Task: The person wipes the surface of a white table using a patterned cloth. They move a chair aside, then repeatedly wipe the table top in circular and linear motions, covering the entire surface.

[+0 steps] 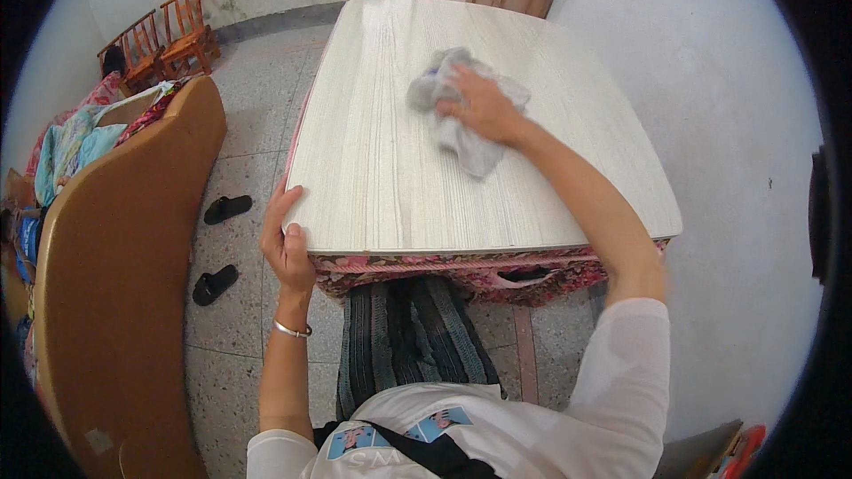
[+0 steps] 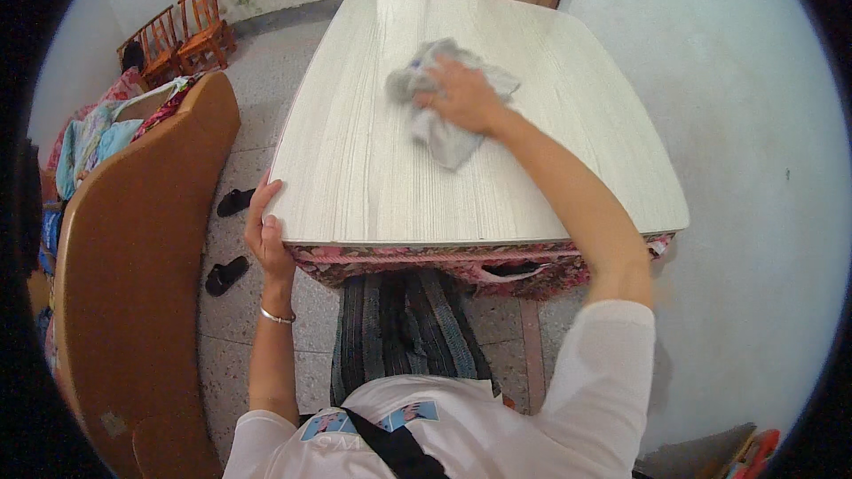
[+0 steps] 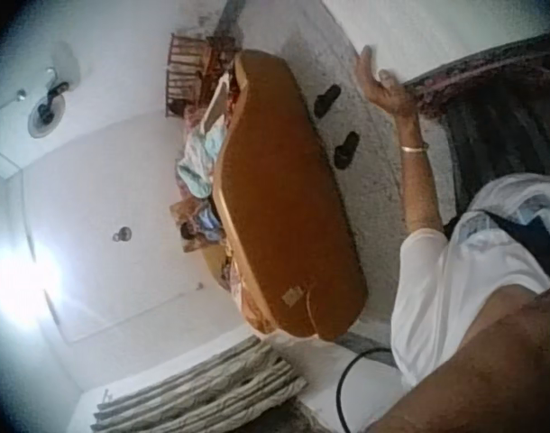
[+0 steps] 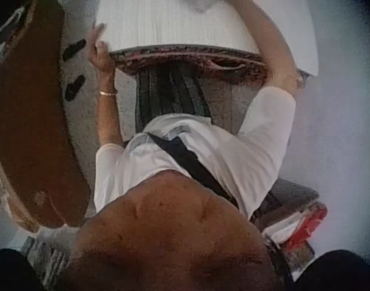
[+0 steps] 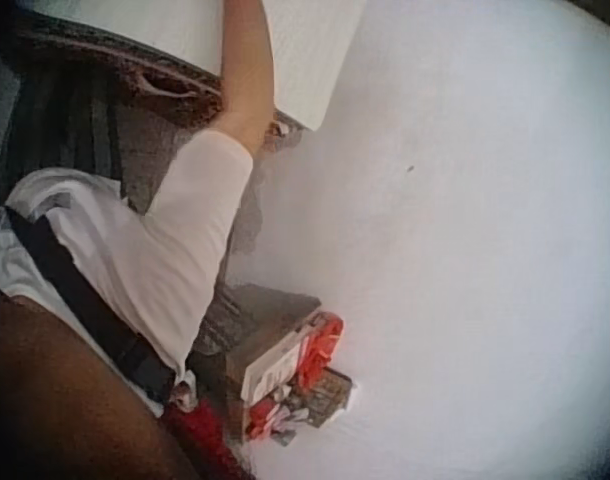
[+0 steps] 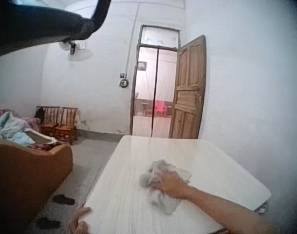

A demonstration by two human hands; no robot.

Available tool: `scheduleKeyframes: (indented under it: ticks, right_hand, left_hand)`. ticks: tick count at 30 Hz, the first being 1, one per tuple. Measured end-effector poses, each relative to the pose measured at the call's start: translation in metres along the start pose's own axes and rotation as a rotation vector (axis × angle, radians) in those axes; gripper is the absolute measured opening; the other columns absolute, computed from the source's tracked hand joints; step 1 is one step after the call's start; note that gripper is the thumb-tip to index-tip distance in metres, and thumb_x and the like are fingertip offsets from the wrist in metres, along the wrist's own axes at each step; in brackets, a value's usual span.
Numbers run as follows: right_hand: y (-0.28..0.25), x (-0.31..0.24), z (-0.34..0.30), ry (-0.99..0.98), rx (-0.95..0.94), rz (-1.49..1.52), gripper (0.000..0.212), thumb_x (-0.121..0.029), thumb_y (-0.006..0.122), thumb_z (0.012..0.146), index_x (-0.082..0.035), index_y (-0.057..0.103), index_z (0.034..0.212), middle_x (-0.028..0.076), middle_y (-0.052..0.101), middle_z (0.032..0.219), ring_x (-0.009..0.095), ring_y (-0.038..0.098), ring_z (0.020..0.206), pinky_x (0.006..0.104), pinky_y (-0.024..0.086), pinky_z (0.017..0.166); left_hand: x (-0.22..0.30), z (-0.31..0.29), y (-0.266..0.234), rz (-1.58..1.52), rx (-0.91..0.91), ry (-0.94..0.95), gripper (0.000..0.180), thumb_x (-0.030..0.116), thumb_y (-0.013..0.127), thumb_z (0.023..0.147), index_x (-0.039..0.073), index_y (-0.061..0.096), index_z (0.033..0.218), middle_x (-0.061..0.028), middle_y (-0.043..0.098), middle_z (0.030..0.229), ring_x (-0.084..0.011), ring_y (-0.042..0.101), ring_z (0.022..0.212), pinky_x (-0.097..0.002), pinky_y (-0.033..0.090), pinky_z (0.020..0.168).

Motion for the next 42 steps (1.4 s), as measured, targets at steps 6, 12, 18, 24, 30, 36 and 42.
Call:
scheduleKeyframes:
  ticks: [6, 12, 18, 24, 30, 36, 42]
  right_hand:
    - [0.002, -0.007, 0.003, 0.171, 0.065, -0.132, 0.07, -0.062, 0.047, 0.087, -0.01, 0.048, 0.135, 0.022, 0.031, 0.147, 0.037, 0.033, 0.134, 0.0513, 0.027, 0.107]
    - [-0.027, -0.125, -0.116, -0.164, -0.081, 0.049, 0.058, -0.051, 0.056, 0.087, -0.017, 0.048, 0.134, 0.02, 0.025, 0.15, 0.043, 0.023, 0.138, 0.0572, 0.018, 0.11]
    - [-0.043, -0.063, -0.114, -0.001, -0.107, 0.028, 0.064, -0.056, 0.051, 0.087, -0.015, 0.047, 0.136, 0.02, 0.026, 0.149, 0.04, 0.024, 0.138, 0.0587, 0.018, 0.11]
    - [-0.046, 0.061, -0.049, 0.491, -0.005, -0.181, 0.069, -0.06, 0.045, 0.089, -0.013, 0.043, 0.14, 0.018, 0.023, 0.152, 0.039, 0.025, 0.138, 0.0583, 0.019, 0.109]
    - [-0.036, 0.006, -0.075, 0.303, -0.068, -0.122, 0.07, -0.062, 0.045, 0.088, -0.016, 0.043, 0.14, 0.022, 0.021, 0.151, 0.042, 0.024, 0.138, 0.0603, 0.018, 0.108]
    - [-0.066, -0.065, -0.179, 0.008, -0.065, 0.041, 0.057, -0.049, 0.058, 0.087, -0.016, 0.05, 0.133, 0.022, 0.028, 0.148, 0.041, 0.025, 0.137, 0.0573, 0.019, 0.11]
    - [-0.073, 0.067, -0.176, 0.323, 0.036, -0.083, 0.068, -0.06, 0.047, 0.087, -0.014, 0.046, 0.137, 0.021, 0.029, 0.148, 0.039, 0.027, 0.137, 0.0579, 0.02, 0.108]
  left_hand:
    - [0.002, 0.002, 0.005, 0.006, 0.011, 0.023, 0.043, 0.021, 0.041, 0.084, -0.005, 0.061, 0.112, -0.0254, 0.058, 0.122, -0.0363, 0.052, 0.118, -0.044, 0.037, 0.101]
    - [0.0, -0.001, -0.008, 0.062, 0.013, -0.034, 0.045, 0.02, 0.04, 0.084, -0.006, 0.061, 0.113, -0.0251, 0.058, 0.123, -0.032, 0.053, 0.117, -0.0408, 0.037, 0.101]
    - [0.003, -0.002, -0.002, 0.033, 0.032, -0.037, 0.047, 0.022, 0.04, 0.082, -0.008, 0.061, 0.112, -0.0264, 0.058, 0.122, -0.0342, 0.053, 0.117, -0.0433, 0.037, 0.102]
    - [-0.001, -0.003, 0.001, 0.028, 0.021, -0.006, 0.048, 0.024, 0.04, 0.083, -0.008, 0.061, 0.112, -0.0265, 0.057, 0.123, -0.0343, 0.053, 0.116, -0.0438, 0.037, 0.102]
    - [0.0, -0.002, 0.002, 0.038, 0.028, -0.041, 0.048, 0.025, 0.039, 0.084, -0.007, 0.06, 0.113, -0.0252, 0.056, 0.125, -0.0336, 0.052, 0.117, -0.0423, 0.037, 0.102]
    - [-0.006, -0.006, -0.005, 0.021, 0.028, -0.069, 0.05, 0.025, 0.039, 0.084, -0.006, 0.059, 0.116, -0.0262, 0.054, 0.127, -0.0341, 0.05, 0.119, -0.043, 0.036, 0.103]
    - [-0.001, -0.003, -0.001, 0.0, 0.015, -0.026, 0.05, 0.025, 0.037, 0.084, -0.007, 0.058, 0.117, -0.0267, 0.052, 0.13, -0.0351, 0.049, 0.121, -0.0444, 0.035, 0.104]
Point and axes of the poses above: each hand's wrist, its own z-axis towards the middle knuckle, its own y-axis out of the palm, x = y × z, the point moved 1 cm from there along z, towards the middle knuckle
